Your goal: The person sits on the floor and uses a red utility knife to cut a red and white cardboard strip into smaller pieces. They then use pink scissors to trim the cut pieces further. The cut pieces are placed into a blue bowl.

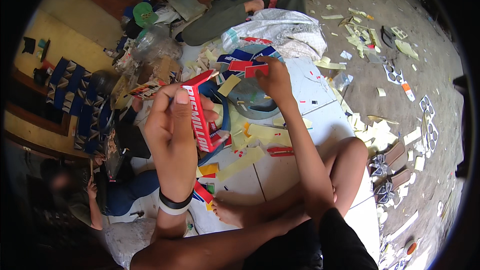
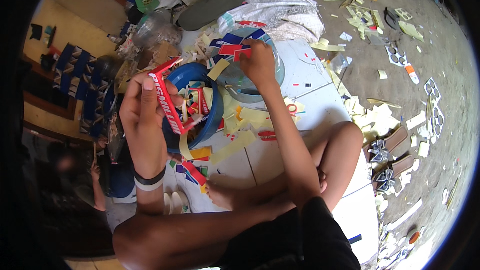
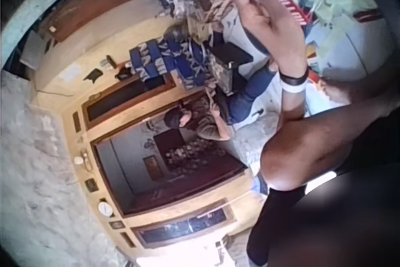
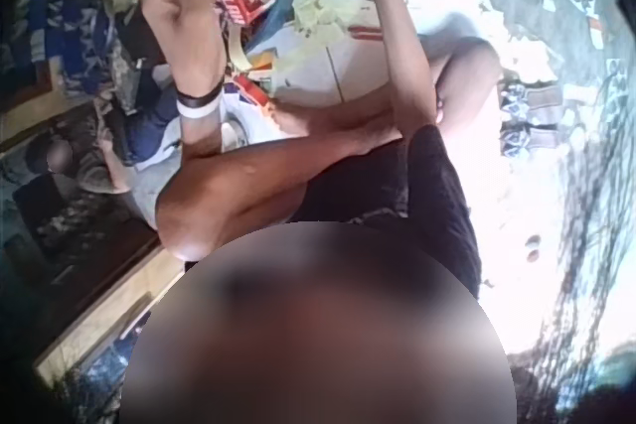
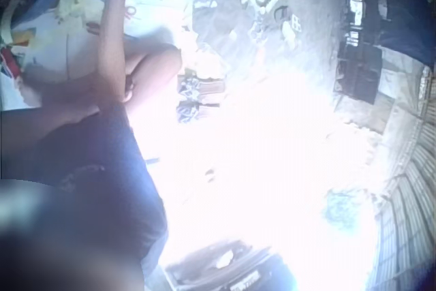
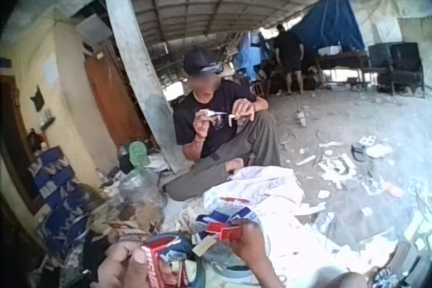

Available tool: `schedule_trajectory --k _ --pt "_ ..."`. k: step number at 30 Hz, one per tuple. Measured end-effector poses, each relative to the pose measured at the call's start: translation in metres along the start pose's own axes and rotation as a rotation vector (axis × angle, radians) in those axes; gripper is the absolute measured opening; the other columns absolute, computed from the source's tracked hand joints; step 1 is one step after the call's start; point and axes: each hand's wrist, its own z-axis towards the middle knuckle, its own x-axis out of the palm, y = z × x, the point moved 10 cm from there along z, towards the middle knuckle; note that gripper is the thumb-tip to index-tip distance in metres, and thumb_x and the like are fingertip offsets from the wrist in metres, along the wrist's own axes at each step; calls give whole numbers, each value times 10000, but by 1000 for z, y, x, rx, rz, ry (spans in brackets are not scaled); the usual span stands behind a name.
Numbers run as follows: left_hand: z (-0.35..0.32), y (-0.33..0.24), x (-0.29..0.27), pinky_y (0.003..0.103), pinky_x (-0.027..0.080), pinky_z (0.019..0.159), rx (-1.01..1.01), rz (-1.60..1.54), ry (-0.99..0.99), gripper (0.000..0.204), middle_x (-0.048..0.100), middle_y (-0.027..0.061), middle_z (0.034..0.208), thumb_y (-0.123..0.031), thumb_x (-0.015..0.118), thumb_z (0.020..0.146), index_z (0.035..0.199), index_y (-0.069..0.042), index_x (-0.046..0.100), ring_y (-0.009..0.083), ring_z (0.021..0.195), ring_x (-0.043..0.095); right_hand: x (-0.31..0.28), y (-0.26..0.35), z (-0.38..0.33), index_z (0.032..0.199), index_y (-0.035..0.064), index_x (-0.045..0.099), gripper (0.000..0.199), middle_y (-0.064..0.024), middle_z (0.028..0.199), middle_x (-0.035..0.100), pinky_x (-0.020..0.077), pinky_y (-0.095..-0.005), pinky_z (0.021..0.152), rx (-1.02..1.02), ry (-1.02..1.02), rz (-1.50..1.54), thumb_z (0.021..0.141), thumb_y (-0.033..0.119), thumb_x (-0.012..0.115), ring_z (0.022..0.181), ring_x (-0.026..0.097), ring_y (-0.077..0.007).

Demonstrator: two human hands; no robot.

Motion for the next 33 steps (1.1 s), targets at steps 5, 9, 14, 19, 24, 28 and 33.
schedule_trajectory --k 5,9,14,19,24,28,33 --pt "1 4 -6 235 487 634 -64 -230 -47 271 630 34 830 -307 488 1113 1073 -48 558 92 664 584 63 -19 16 1104 105 764 388 -140 1257 655 464 -493 1030 1 322 -598 750 241 845 1220 575 -360" --pt "-1 13 -13 221 460 616 -123 -295 -63 246 616 22 818 -296 476 1115 1078 -69 563 76 647 553 69 -22 16 1097 102 755 397 -137 1272 641 452 -509 1040 65 371 -626 750 268 857 1251 551 -362" --pt "-2 21 -18 211 414 612 -186 -345 -34 262 604 14 810 -315 540 1085 1063 -59 591 67 646 529 39 2 20 950 49 691 222 -92 1002 723 513 -453 853 -68 299 -411 810 157 826 1032 671 -275" --pt "0 21 -12 205 376 614 -218 -255 88 272 571 -56 752 -263 679 1010 1106 -9 695 35 650 478 -17 33 -4 984 56 619 135 -34 857 721 502 -254 556 284 319 624 966 142 721 726 675 -106" --pt "-5 25 0 197 386 595 -240 -186 149 247 675 -49 817 -152 786 928 1126 -9 760 -13 696 526 -75 97 -60 1122 50 547 153 -93 989 749 616 -287 609 435 326 958 1043 160 618 810 729 -140" --pt "-15 33 9 194 373 561 -296 -89 217 232 683 -53 813 -147 797 918 1106 -13 772 -17 665 522 -103 126 -86 1180 42 484 180 -144 1073 734 675 -373 708 466 210 1152 1079 179 545 935 753 -217" --pt "-23 43 24 210 323 537 -346 -97 292 226 584 -68 722 -183 772 936 1086 -14 763 18 595 446 -108 141 -91 1173 39 455 200 -163 1088 718 680 -395 755 395 147 1173 1097 216 509 1004 745 -245"
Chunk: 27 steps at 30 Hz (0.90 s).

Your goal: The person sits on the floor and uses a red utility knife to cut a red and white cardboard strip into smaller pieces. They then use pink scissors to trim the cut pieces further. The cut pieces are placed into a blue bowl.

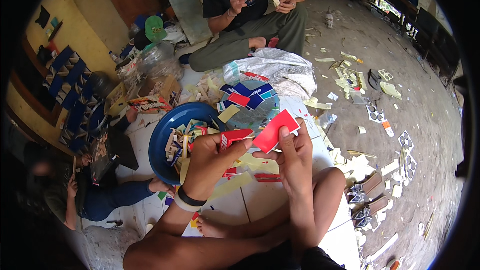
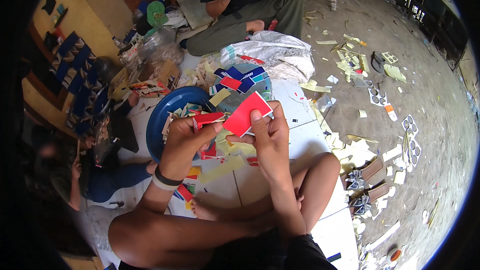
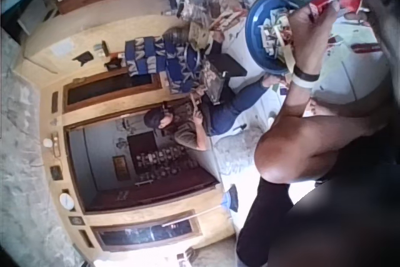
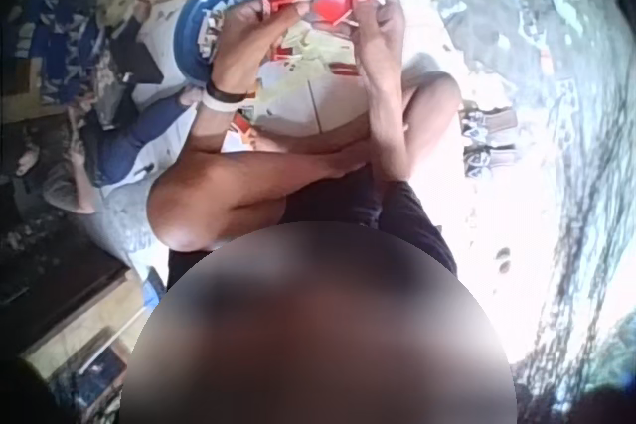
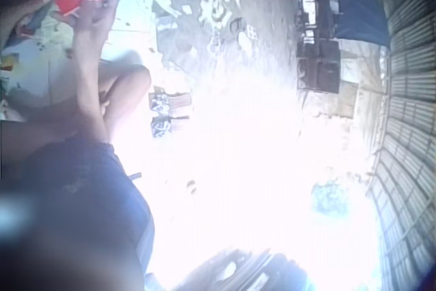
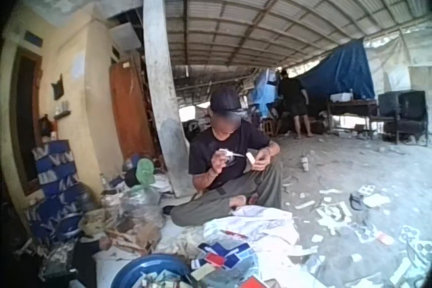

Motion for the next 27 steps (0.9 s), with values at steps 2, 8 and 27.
schedule_trajectory --k 2,8,27 --pt "-1 3 3 212 341 557 -20 -27 10 231 590 -63 734 -181 765 941 1099 -13 756 24 608 454 -1 -1 -2 1153 38 454 203 -150 1071 714 678 -396 762 -15 -35 -21 1098 225 510 990 744 -234" --pt "-2 1 6 223 366 590 7 -122 9 246 600 -54 754 -141 741 950 1139 16 731 36 625 461 -2 -2 -5 1140 34 448 233 -153 1063 708 674 -398 773 -56 -83 -1 1094 250 522 964 743 -227" --pt "-7 -13 5 208 357 574 89 -74 -57 211 620 -54 756 -151 753 954 1096 6 757 10 645 485 -8 -1 -8 1144 -38 654 266 -96 978 766 577 -259 717 -88 -72 -129 911 3 776 828 731 -127"
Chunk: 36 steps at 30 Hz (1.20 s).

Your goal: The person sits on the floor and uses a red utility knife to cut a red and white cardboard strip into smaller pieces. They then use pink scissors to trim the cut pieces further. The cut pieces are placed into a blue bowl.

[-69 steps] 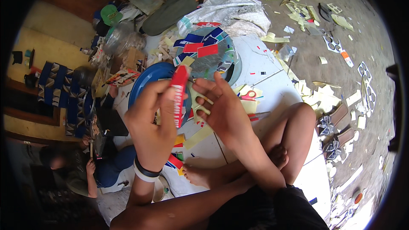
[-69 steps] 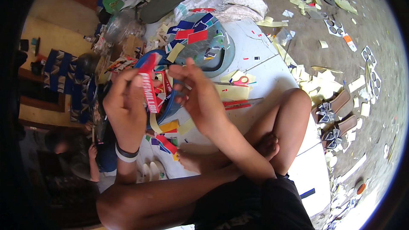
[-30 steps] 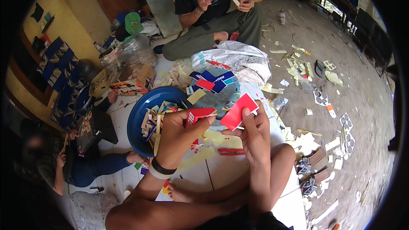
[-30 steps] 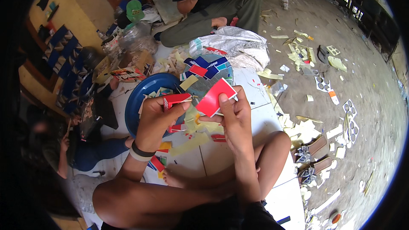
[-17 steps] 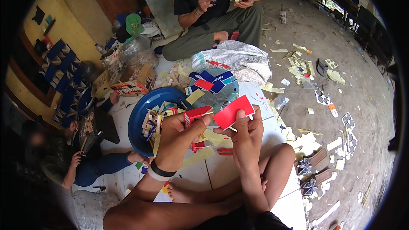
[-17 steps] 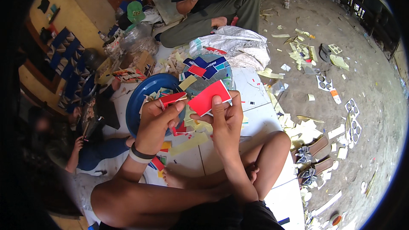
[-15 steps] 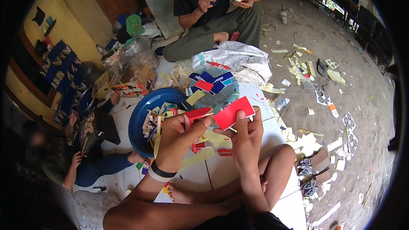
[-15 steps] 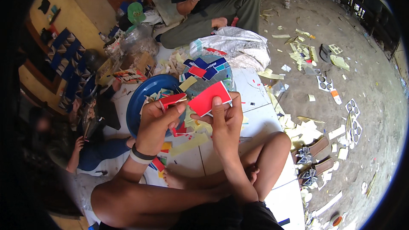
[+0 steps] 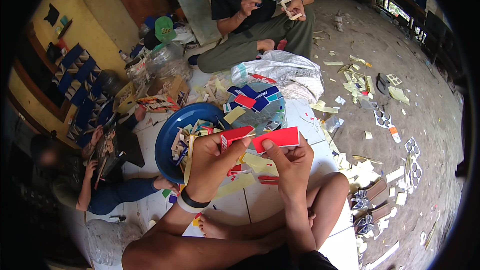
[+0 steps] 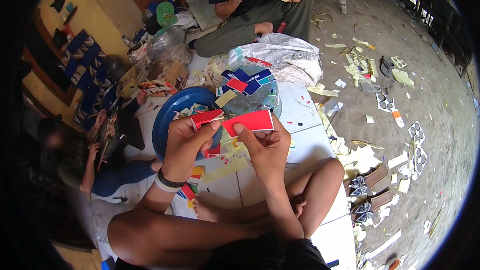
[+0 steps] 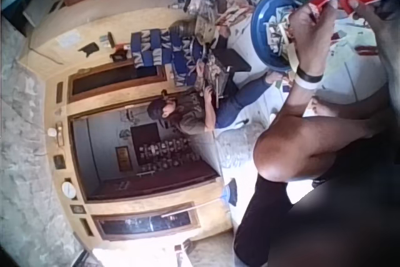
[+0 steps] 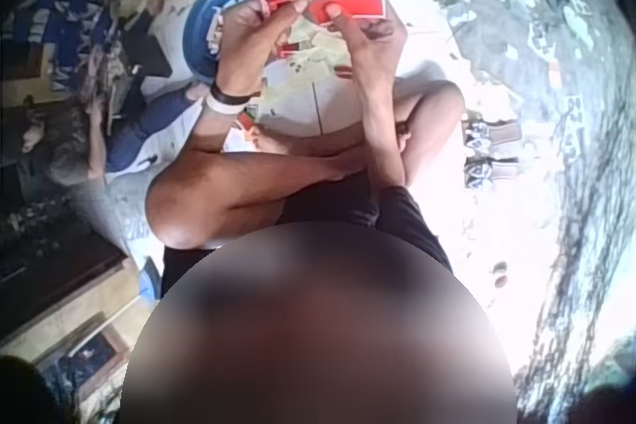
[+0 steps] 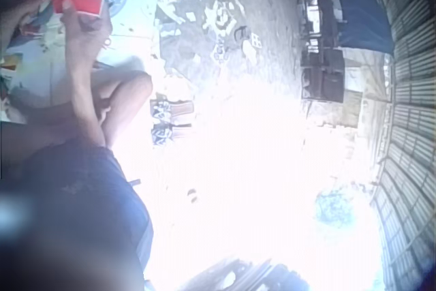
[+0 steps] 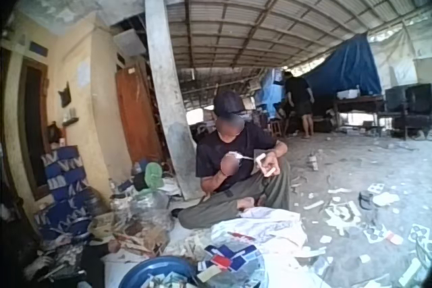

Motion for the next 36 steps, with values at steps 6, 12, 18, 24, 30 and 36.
schedule_trajectory --k 6,12,18,24,30,36 --pt "0 0 0 190 419 597 7 20 38 228 682 -52 847 -144 764 956 1127 7 762 -10 720 551 -1 1 -1 1097 -20 673 212 -90 960 765 577 -273 711 -23 -19 -5 923 44 774 808 718 -126" --pt "-1 0 1 192 399 590 19 53 33 218 671 -51 828 -132 774 944 1111 9 764 -5 705 532 -1 0 -1 1077 -10 675 193 -95 952 763 578 -277 710 -20 -35 -13 925 56 773 805 714 -129" --pt "3 -3 -4 188 375 527 83 119 -14 214 654 -43 714 -154 799 924 1066 5 778 -9 619 522 4 1 -2 1057 -31 673 180 -95 972 758 579 -255 713 -32 18 5 918 19 776 819 713 -116" --pt "1 -5 -6 187 389 532 88 142 -22 195 671 -35 735 -149 789 931 1050 4 782 -5 623 537 7 0 -4 1032 -32 666 175 -102 954 756 579 -260 694 -32 40 -28 915 27 782 791 705 -120" --pt "1 -4 -5 191 458 614 29 81 26 217 724 -18 876 -149 779 945 1096 6 771 4 731 599 -1 1 -2 1015 -13 672 156 -98 932 754 585 -273 691 -24 -37 -24 920 49 779 778 706 -125" --pt "1 1 -6 193 478 629 -26 58 10 223 730 -12 892 -146 777 945 1108 6 767 11 751 615 2 -1 -1 1036 -25 665 175 -96 954 758 580 -259 675 -19 -1 -2 920 36 780 784 706 -110"
